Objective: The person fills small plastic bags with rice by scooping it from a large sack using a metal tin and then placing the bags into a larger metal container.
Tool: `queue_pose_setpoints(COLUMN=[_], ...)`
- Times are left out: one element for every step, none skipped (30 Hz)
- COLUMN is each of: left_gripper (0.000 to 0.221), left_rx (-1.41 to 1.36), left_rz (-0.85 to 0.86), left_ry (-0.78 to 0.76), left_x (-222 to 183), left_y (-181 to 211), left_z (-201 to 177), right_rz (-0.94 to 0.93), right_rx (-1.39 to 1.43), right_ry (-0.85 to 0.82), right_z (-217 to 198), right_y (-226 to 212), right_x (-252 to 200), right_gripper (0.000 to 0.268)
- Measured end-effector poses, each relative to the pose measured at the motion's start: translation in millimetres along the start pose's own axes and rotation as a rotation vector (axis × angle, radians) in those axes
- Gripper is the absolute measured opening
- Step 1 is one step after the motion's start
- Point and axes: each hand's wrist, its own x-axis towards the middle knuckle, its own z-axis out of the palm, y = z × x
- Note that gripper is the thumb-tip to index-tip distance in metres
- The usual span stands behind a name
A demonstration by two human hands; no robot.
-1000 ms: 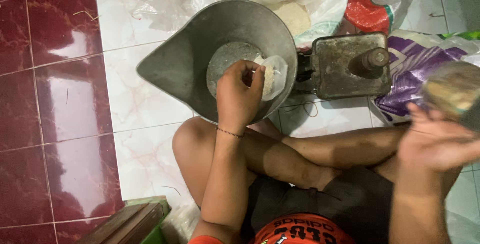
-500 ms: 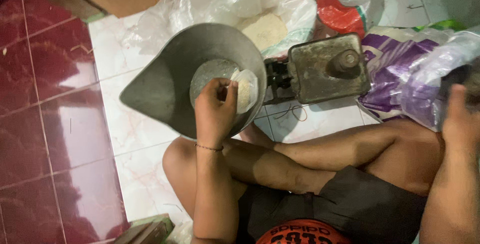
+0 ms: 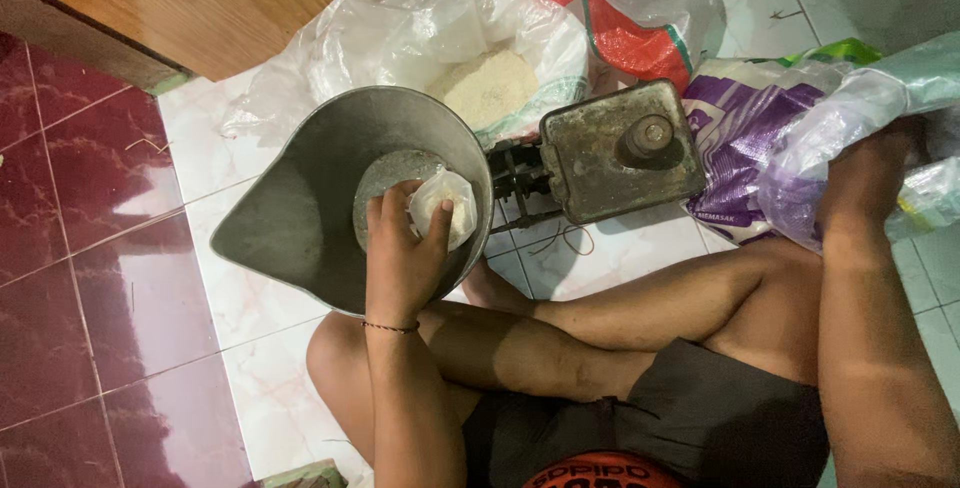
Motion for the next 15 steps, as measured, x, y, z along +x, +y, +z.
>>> queue_pose_setpoints(left_gripper=[0.04,0.04,0.04,0.041,0.042,0.042,0.042,0.042,0.042,0.04,0.039,0.039,0.04,0.041,0.041], left_rx=[0.015,0.032,0.032,0.023,0.014,0.015,0.043,0.069,0.069,0.072,0.074,0.072,0.074,0.076,0.075], left_rz=[0.026,0.052,0.051,0.023,-0.006,-0.006,-0.078,-0.15,-0.151,-0.164,-0.178,-0.178,-0.186,-0.192,-0.191], left_ry=[0.01,0.02,0.021,-0.016,-0.053,-0.052,-0.071,-0.087,-0.084,-0.091,-0.098,-0.097,-0.102,-0.106,-0.105], left_x=[0.1,0.5,0.7,0.6,0.3,-0.4,-1.2,-1.7,-1.4,-1.6,-1.9,-2.1,-2.4,-2.3,-2.5], left_y=[-1.0,-2.0,1.7,5.2,8.6,10.0,11.3,12.6,14.5,16.6,18.7,18.9,19.3,19.6,21.4], left_z=[0.8,0.6,-0.2,-1.6,-3.0,-4.6,-6.3,-8.0,-9.4,-10.0,-10.5,-10.8,-11.3,-12.0,-12.8], right_rz=[0.0,0.003,0.002,0.006,0.01,0.01,0.012,0.013,0.011,0.012,0.014,0.012,0.013,0.014,0.013], right_rx=[0.006,0.014,0.015,0.023,0.031,0.032,0.04,0.049,0.05,0.056,0.062,0.061,0.067,0.074,0.074], right_ry=[0.003,0.005,0.005,0.008,0.01,0.01,0.013,0.018,0.019,0.023,0.027,0.027,0.031,0.035,0.037], right_z=[0.7,2.0,3.4,5.0,6.4,6.6,6.7,7.4,9.1,9.4,9.8,9.0,8.1,7.7,7.4], right_y=[-0.2,-1.5,0.1,1.1,2.0,2.5,2.7,3.0,2.3,2.7,3.1,2.6,2.1,1.2,1.5], right_x=[0.2,0.1,0.7,0.2,-0.4,-2.1,-3.9,-4.2,-2.5,-1.5,-0.5,-1.8,-3.0,-4.0,-4.7], right_gripper=[0.051,0.05,0.05,0.05,0.049,0.049,0.049,0.048,0.048,0.047,0.047,0.047,0.046,0.045,0.045])
